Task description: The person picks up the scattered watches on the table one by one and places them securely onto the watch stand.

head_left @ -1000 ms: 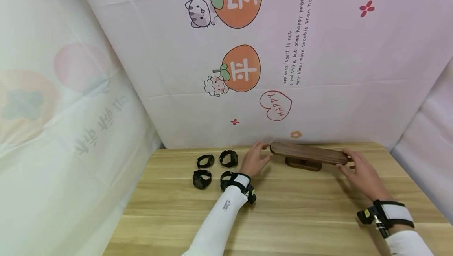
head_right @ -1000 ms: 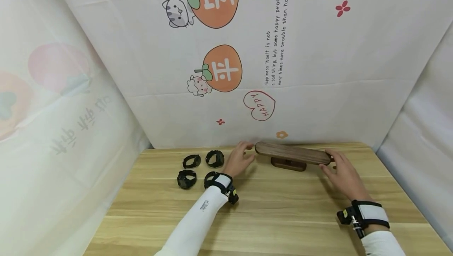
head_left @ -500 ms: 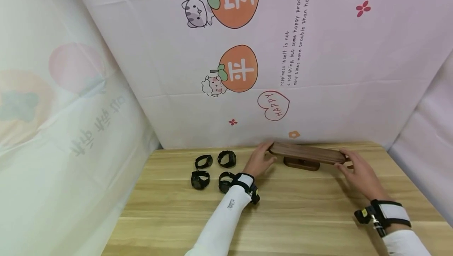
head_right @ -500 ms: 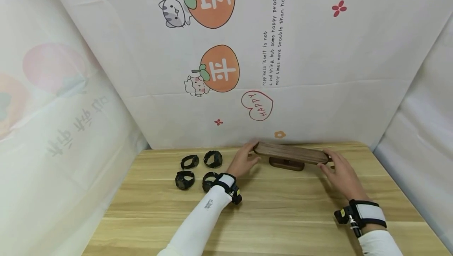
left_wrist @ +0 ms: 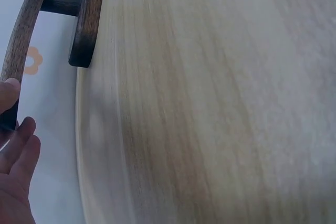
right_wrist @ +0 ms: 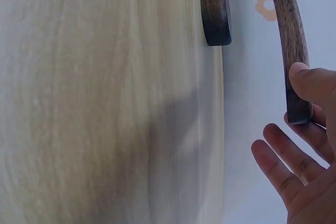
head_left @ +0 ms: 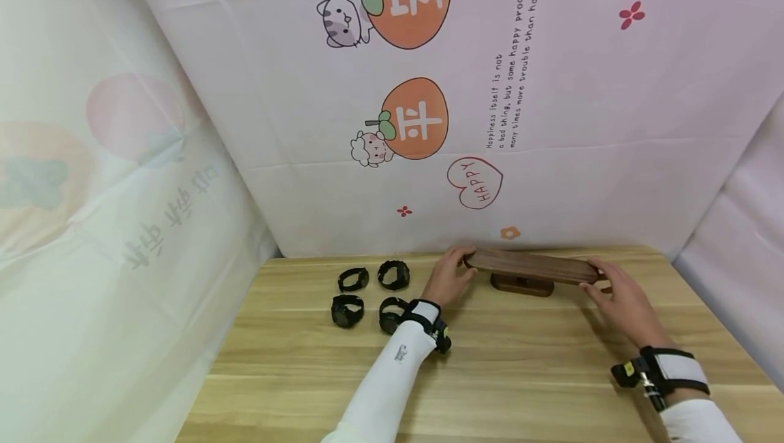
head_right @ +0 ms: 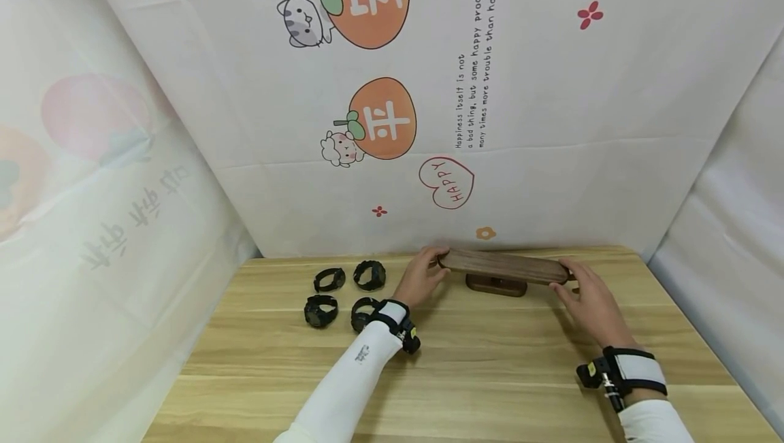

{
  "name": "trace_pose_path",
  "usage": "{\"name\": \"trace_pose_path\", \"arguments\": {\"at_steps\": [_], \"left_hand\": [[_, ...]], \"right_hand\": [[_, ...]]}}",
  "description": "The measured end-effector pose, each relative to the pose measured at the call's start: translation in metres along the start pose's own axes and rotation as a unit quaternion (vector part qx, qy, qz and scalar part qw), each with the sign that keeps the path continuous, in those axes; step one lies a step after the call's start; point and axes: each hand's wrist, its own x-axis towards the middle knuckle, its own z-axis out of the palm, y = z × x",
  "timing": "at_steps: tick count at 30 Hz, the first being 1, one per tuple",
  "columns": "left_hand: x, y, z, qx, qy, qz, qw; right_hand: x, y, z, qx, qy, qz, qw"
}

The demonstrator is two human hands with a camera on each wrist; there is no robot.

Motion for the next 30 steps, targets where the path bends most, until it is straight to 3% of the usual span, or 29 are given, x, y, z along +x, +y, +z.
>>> {"name": "trace_pose_path", "arguments": {"at_steps": [12,20,30], "left_hand": [[-0.005,-0.003,-0.009,0.015,0.001,-0.011,0.9998],[-0.006,-0.012,-0.017,0.008,0.019,0.010,0.9997],[-0.013,-0.016,-0.030,0.014,0.028,0.009,0.9995]], "right_hand": [[0.006,-0.005,0.003,-0.006,-0.011,-0.004,1.000],[0.012,-0.011,0.007,-0.005,-0.014,-0.005,1.000],[0.020,-0.017,0.018,0.011,-0.014,-0.017,1.000]]}}
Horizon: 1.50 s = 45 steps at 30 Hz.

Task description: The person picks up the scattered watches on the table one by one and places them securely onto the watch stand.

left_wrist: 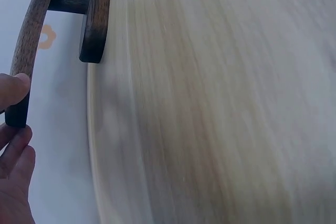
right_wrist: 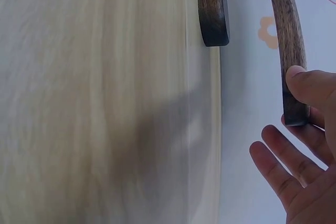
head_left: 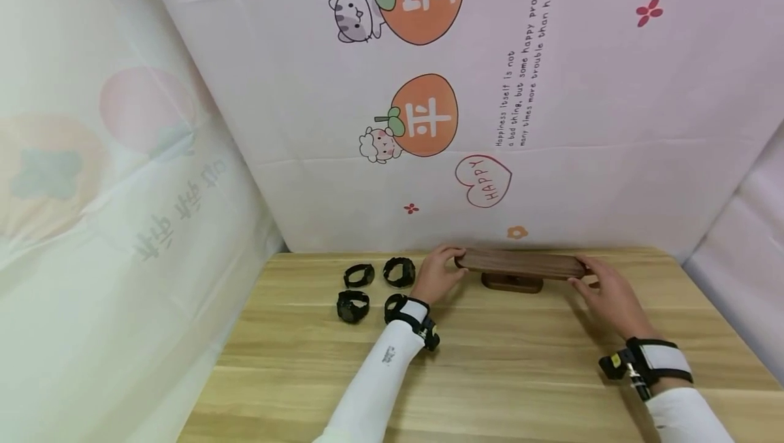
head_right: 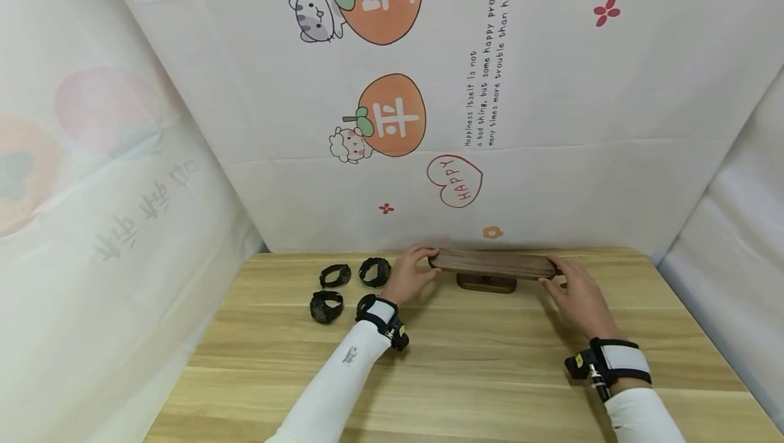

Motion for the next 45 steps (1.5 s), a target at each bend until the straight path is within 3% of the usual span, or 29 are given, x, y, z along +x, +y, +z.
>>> {"name": "trace_pose_path", "arguments": {"at_steps": [18,37,45], "left_hand": [[-0.015,-0.016,-0.023,-0.020,-0.001,-0.052,0.9984],[-0.028,-0.023,-0.044,-0.015,0.026,-0.059,0.9978],[-0.032,-0.026,-0.051,-0.006,0.027,-0.073,0.9970]], "right_hand": [[0.014,-0.019,0.019,0.014,-0.016,-0.009,1.000],[0.027,-0.030,0.035,0.020,-0.022,-0.011,1.000],[0.034,-0.036,0.044,0.028,-0.005,-0.039,0.999]]}}
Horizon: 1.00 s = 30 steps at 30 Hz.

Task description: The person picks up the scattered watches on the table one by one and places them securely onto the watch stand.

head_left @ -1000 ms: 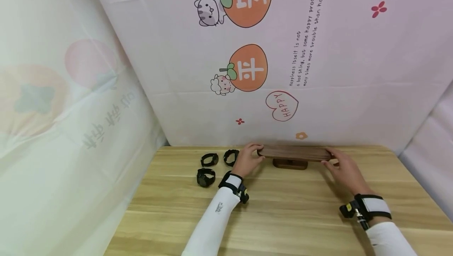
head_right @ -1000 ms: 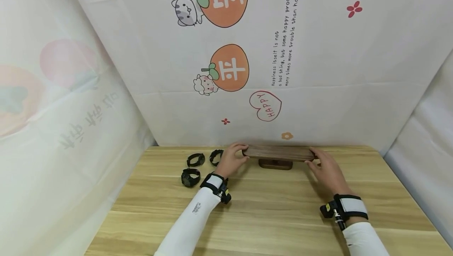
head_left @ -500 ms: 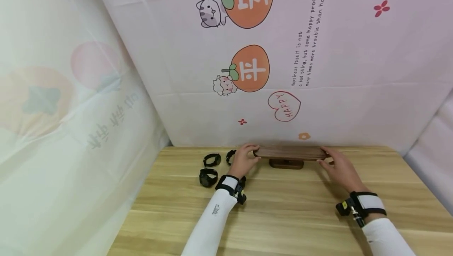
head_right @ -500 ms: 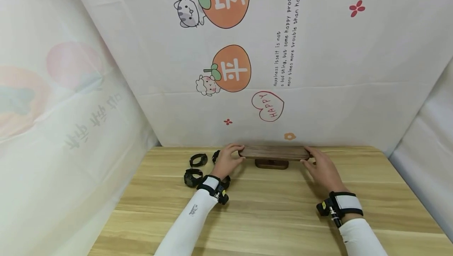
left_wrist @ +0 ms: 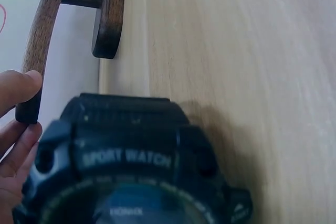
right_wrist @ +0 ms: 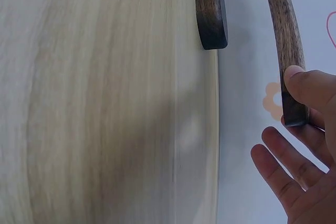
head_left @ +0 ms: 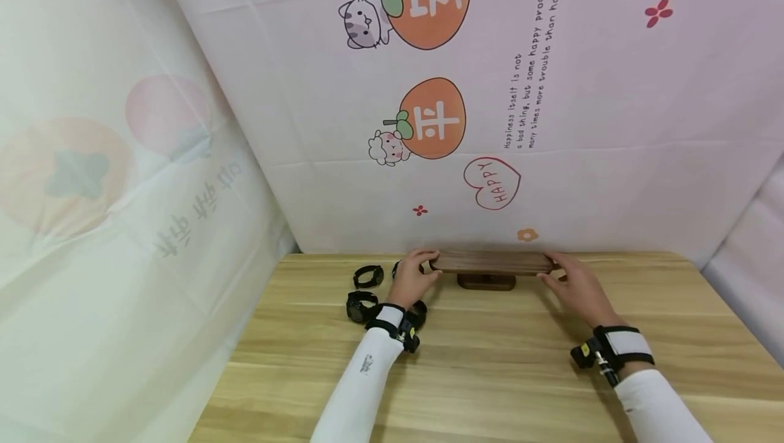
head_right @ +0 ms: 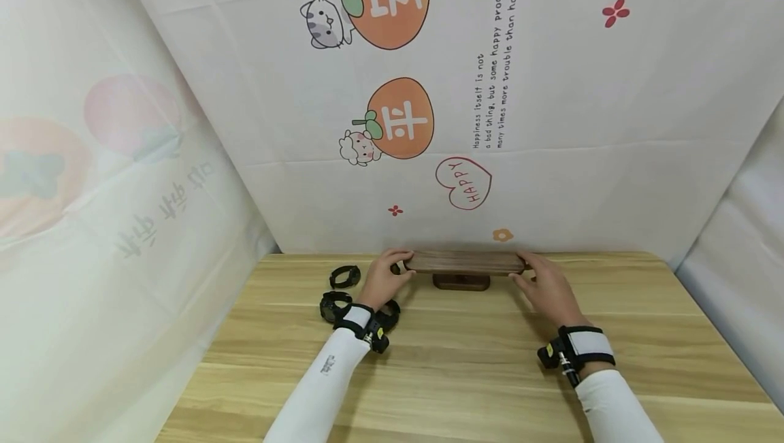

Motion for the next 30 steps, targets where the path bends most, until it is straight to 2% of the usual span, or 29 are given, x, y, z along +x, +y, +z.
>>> {"name": "trace_pose_path", "arguments": {"at_steps": [3,10,15,21,26,30], "left_hand": [[-0.001,-0.004,-0.002,-0.011,-0.002,-0.003,0.9999],[-0.003,-0.014,-0.008,-0.016,0.009,0.010,0.9998],[-0.004,-0.013,-0.012,-0.008,0.008,0.000,0.9999],[-0.006,-0.009,-0.016,-0.024,0.004,-0.005,0.9997],[-0.007,-0.011,-0.017,-0.028,0.008,-0.001,0.9996],[-0.009,-0.013,-0.018,-0.027,-0.003,-0.010,0.9996]], "right_hand": [[0.002,0.000,0.004,0.000,0.002,-0.005,1.000],[0.006,-0.007,0.006,0.001,-0.014,0.016,1.000],[0.006,-0.011,0.008,0.009,-0.020,0.020,1.000],[0.006,-0.014,0.009,0.008,-0.026,0.026,0.999],[0.008,-0.015,0.010,-0.001,-0.028,0.021,0.999],[0.009,-0.016,0.008,-0.005,-0.036,0.021,0.999]]}}
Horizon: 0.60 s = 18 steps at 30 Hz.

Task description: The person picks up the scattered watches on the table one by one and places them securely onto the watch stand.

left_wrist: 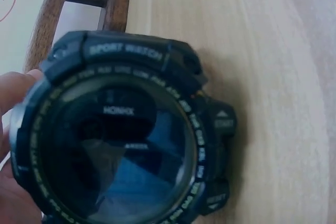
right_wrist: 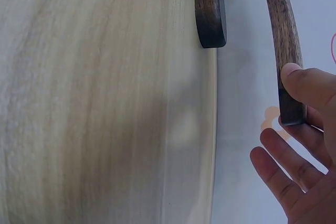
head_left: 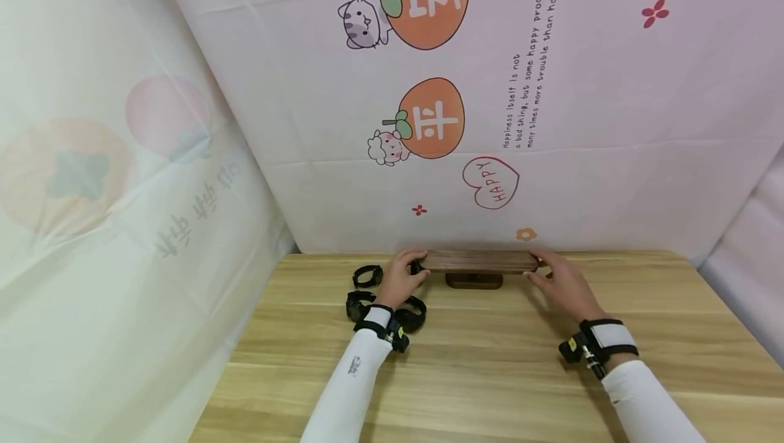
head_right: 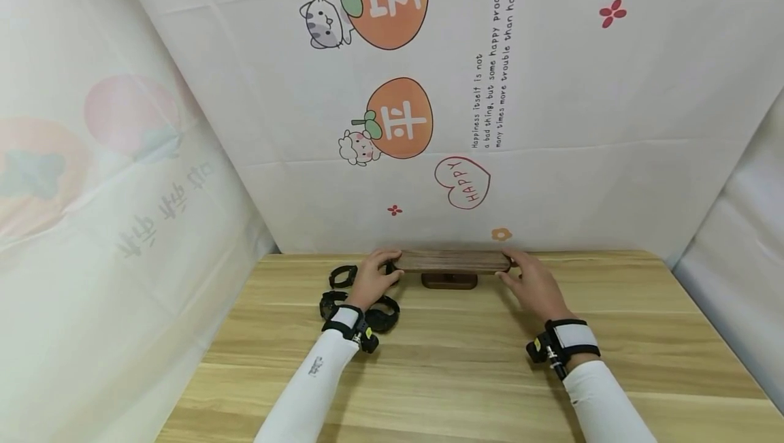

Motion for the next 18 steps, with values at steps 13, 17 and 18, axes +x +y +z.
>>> {"name": "trace_pose_path", "arguments": {"at_steps": [13,17,18], "left_hand": [[0.000,0.010,-0.011,0.016,-0.057,-0.021,0.9980],[-0.001,0.011,-0.013,0.027,-0.067,-0.021,0.9972],[-0.001,0.011,-0.013,0.027,-0.069,-0.023,0.9970]], "right_hand": [[0.005,-0.002,-0.007,-0.015,-0.025,0.001,1.000],[0.007,-0.002,-0.009,-0.020,-0.035,0.005,0.999],[0.008,-0.002,-0.009,-0.021,-0.037,0.005,0.999]]}}
